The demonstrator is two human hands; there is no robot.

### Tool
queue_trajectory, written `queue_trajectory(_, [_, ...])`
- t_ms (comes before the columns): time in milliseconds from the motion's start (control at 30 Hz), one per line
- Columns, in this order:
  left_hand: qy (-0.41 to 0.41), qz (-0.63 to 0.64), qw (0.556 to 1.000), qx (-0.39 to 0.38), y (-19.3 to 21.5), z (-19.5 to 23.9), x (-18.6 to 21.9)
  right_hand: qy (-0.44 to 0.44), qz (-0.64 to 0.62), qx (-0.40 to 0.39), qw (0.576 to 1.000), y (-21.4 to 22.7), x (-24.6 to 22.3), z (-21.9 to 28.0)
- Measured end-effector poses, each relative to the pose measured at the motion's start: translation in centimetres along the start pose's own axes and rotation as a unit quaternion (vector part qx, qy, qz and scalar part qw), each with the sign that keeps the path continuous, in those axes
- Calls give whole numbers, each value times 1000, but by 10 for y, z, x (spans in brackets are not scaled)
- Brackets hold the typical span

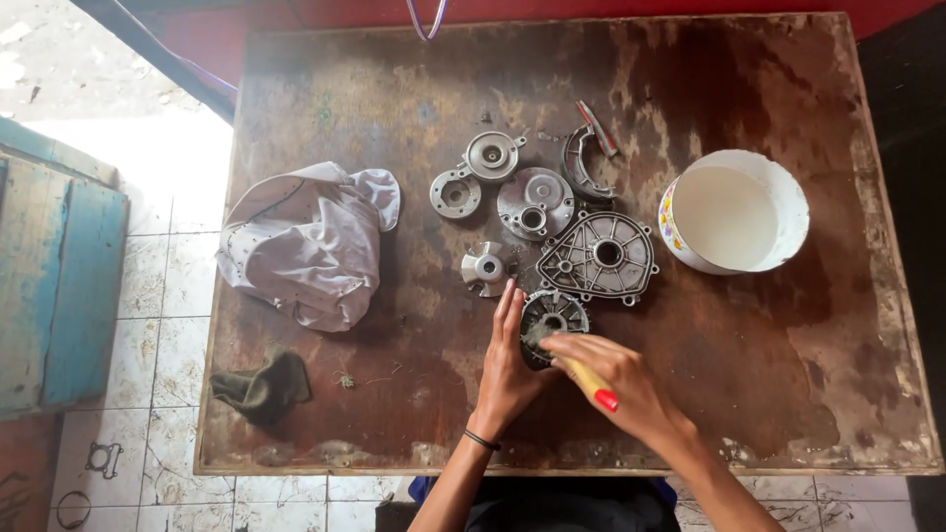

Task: Cleaning several motorcycle engine components using a brush and cleaning solution.

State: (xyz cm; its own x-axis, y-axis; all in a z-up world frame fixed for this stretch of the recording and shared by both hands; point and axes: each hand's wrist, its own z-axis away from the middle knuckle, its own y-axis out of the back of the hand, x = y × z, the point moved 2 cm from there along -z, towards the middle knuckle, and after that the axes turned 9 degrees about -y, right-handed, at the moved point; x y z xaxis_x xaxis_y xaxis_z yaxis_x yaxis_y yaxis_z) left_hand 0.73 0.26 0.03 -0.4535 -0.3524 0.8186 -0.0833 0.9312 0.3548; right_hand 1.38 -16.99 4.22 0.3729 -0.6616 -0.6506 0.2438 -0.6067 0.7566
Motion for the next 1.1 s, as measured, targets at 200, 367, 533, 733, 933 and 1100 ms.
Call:
queue_trajectory(200, [49,-6,998,-35,3,-5,6,-126,-16,179,976,23,-16,-32])
queue_trajectory(367, [-3,-41,999,-27,3,-9,4,-123,-15,200,972,9,-33,-10])
queue_trajectory(533, [-17,-46,998,-39,7,-15,9,-226,-40,205,951,27,-31,-4])
queue_trajectory(733, [-17,-46,997,-55,6,-14,11,-215,-135,224,941,22,-4,-20])
queue_trajectory(933, [1,-46,998,-50,8,-11,11,-190,-15,220,957,17,-30,-2])
queue_trajectory(1100, [-13,-38,998,-46,4,-15,9,-286,-11,166,944,23,-19,2])
